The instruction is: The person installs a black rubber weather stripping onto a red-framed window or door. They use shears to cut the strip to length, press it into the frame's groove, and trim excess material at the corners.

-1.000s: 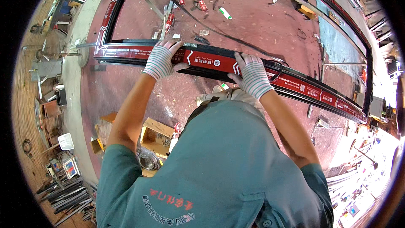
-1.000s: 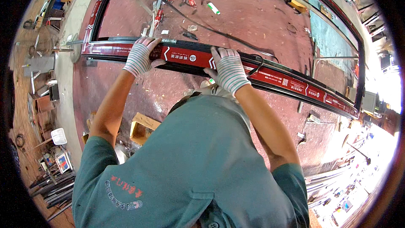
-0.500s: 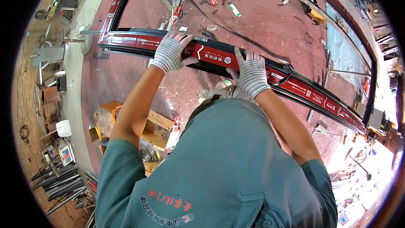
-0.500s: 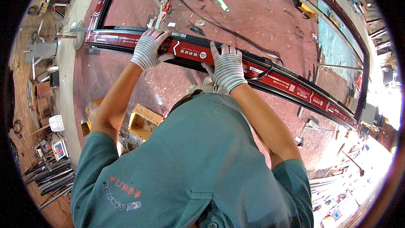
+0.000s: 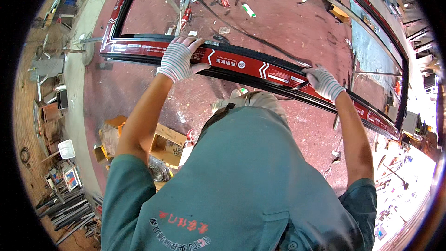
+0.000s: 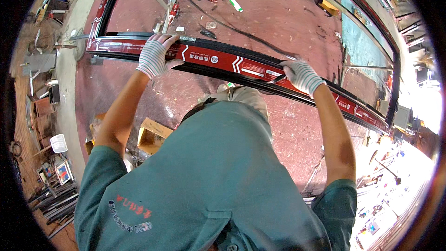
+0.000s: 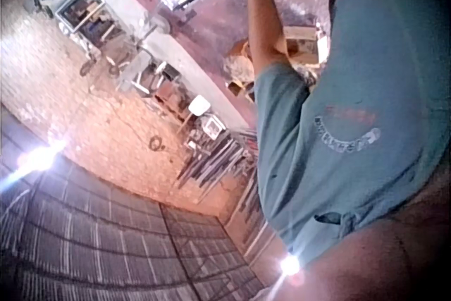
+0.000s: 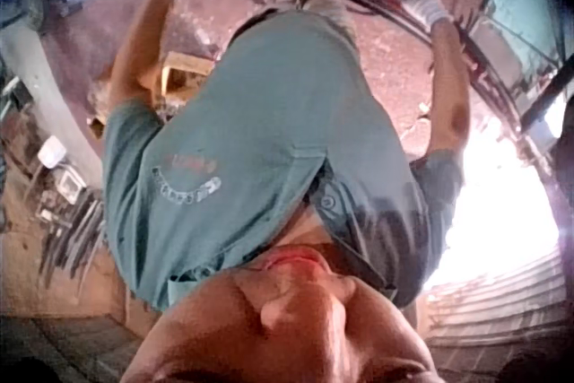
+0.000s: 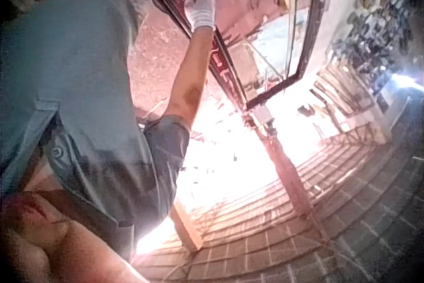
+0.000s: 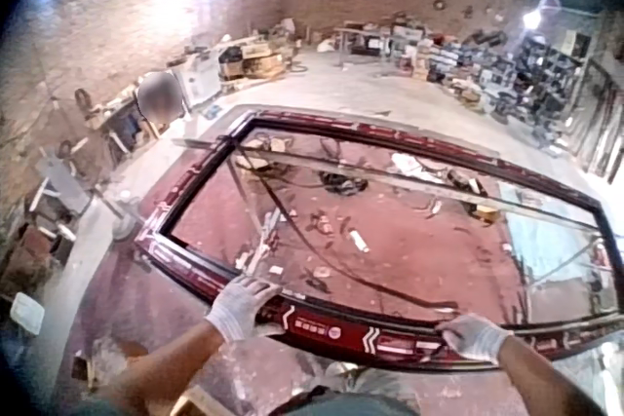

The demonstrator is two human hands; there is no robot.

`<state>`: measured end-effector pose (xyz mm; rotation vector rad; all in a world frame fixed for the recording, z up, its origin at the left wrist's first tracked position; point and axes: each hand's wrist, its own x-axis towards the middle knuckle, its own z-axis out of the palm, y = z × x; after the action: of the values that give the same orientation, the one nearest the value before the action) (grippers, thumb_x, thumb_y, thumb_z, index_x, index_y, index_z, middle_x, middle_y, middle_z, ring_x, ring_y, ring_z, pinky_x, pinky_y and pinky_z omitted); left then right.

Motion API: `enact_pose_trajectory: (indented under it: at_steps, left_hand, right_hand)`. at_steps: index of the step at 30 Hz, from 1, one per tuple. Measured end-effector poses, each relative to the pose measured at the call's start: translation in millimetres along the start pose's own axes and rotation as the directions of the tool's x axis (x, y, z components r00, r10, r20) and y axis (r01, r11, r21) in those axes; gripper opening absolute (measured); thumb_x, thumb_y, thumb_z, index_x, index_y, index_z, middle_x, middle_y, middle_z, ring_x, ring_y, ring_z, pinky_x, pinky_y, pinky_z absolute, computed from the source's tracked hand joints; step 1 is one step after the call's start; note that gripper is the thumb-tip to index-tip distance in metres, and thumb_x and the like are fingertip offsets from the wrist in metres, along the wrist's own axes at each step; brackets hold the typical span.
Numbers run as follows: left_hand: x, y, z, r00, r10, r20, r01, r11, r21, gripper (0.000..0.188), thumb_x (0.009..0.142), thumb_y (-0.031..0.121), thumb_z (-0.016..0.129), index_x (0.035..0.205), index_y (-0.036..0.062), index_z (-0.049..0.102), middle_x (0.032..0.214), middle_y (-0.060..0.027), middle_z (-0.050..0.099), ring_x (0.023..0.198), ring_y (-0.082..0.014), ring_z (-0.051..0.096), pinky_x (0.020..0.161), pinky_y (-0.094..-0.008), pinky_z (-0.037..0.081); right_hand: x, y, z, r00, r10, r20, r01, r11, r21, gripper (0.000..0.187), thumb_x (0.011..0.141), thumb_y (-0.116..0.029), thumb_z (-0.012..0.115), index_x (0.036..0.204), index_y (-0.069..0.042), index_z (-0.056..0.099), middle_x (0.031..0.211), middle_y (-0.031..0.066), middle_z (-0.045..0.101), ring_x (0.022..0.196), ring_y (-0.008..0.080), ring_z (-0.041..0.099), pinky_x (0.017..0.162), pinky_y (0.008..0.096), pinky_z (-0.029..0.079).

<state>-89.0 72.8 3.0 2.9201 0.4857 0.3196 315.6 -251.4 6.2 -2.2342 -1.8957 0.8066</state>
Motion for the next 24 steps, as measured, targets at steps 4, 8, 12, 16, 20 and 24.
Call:
enact_pose_trajectory:
  at_steps: [4,8,12,16,20,24]
  left_hand:
    - [-1,-1,1,1.000,-0.010,0.005,0.010,1.000,-0.018,0.085,0.070,0.058,0.080,0.133,0.0041,0.059,0.122,-0.0198,0.064,0.116,-0.0409,0.059,0.107,-0.0512,0.042]
    - [-2,1,1,0.999,-0.032,0.039,0.032,1.000,0.000,0.084,0.071,0.058,0.078,0.133,0.0049,0.059,0.125,-0.0201,0.063,0.119,-0.0410,0.057,0.108,-0.0520,0.041]
    - [2,3,0,0.999,-0.011,0.035,0.011,1.000,0.004,0.085,0.073,0.059,0.077,0.136,0.0061,0.058,0.126,-0.0212,0.062,0.119,-0.0414,0.057,0.108,-0.0522,0.041]
    - [2,6,-2,0.996,-0.037,0.083,0.035,0.999,0.020,0.088,0.073,0.061,0.076,0.138,0.0052,0.056,0.127,-0.0220,0.061,0.120,-0.0421,0.057,0.108,-0.0530,0.040]
    - [5,12,-5,0.990,-0.064,0.123,0.061,0.998,0.027,0.086,0.072,0.052,0.082,0.139,0.0050,0.056,0.129,-0.0201,0.061,0.121,-0.0412,0.056,0.110,-0.0519,0.039]
    - [21,39,1,0.985,-0.016,0.173,0.028,0.998,-0.065,0.082,0.075,0.046,0.083,0.139,0.0023,0.056,0.132,-0.0220,0.060,0.125,-0.0425,0.054,0.112,-0.0512,0.039]
  right_hand:
    - [-18,11,-34,0.994,-0.088,0.068,0.099,0.979,-0.178,0.034,0.081,-0.007,0.061,0.113,-0.005,0.072,0.099,0.0208,0.069,0.099,0.0399,0.061,0.101,0.0484,0.045]
    - [-27,4,-58,0.933,0.129,0.337,0.053,0.875,-0.482,0.029,0.081,-0.008,0.061,0.107,-0.006,0.073,0.098,0.0177,0.069,0.104,0.0364,0.061,0.106,0.0488,0.041]
    - [-65,51,-49,0.962,0.089,0.257,0.088,0.793,-0.603,0.025,0.085,-0.014,0.063,0.107,-0.008,0.073,0.101,0.0152,0.068,0.108,0.0331,0.061,0.107,0.0486,0.041]
    - [-100,68,-50,0.986,0.089,0.139,0.030,0.732,-0.680,0.018,0.089,-0.022,0.065,0.097,-0.008,0.074,0.099,0.0136,0.068,0.105,0.0326,0.061,0.102,0.0453,0.044]
    - [-125,76,-40,0.995,0.092,0.040,-0.038,0.717,-0.696,0.019,0.091,-0.027,0.064,0.090,-0.010,0.073,0.095,0.0106,0.068,0.101,0.0302,0.061,0.095,0.0425,0.046]
    - [-140,83,-25,0.991,0.053,-0.123,-0.118,0.774,-0.622,0.022,0.090,-0.032,0.067,0.087,-0.010,0.071,0.090,0.0091,0.065,0.096,0.0282,0.062,0.087,0.0424,0.048]
